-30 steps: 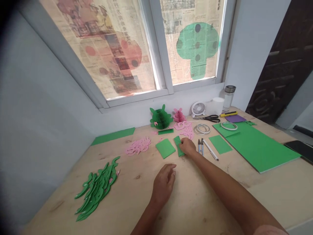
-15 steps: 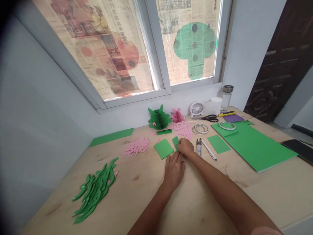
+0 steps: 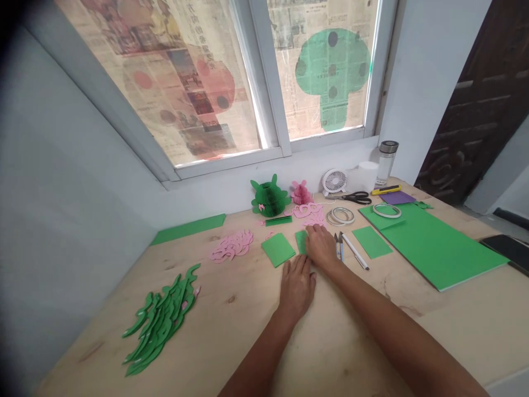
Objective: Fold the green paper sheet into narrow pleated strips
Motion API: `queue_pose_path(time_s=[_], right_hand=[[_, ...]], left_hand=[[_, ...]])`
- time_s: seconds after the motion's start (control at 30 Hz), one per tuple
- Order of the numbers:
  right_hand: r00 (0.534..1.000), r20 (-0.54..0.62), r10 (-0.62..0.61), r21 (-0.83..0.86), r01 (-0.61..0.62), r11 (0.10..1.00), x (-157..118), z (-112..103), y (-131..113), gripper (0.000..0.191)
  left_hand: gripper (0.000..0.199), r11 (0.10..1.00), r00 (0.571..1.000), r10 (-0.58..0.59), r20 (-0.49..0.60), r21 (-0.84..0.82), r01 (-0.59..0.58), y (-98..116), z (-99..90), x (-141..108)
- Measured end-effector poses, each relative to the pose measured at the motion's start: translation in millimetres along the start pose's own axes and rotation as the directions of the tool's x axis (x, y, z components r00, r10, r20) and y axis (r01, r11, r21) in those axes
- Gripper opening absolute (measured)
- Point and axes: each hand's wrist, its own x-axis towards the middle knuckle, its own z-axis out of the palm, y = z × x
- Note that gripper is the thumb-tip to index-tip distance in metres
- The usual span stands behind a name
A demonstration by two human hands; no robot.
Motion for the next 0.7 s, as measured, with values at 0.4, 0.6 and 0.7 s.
queue_pose_path(time_s=[0.4, 0.6, 0.7], right_hand=[[0.839, 0.122, -0.53, -0.067, 0.54, 0.839, 7.7, 21.1, 19.6, 0.028], [0.81, 0.144, -0.568, -0.128, 0.585, 0.801, 18.5, 26.0, 26.3, 0.033], [0.804, 0.149, -0.575, -0.147, 0.593, 0.791, 25.3, 26.5, 27.0, 0.034]], left_hand=[[0.039, 1.0, 1.0, -0.012, 0.021, -0.022, 0.012, 1.3, -2.6, -0.3], [0.041, 1.0, 1.0, -0.012, 0.013, -0.019, 0.012, 1.1, -1.6, -0.3], [0.04, 1.0, 1.0, -0.014, 0.013, -0.015, 0.014, 0.9, -0.9, 0.0]])
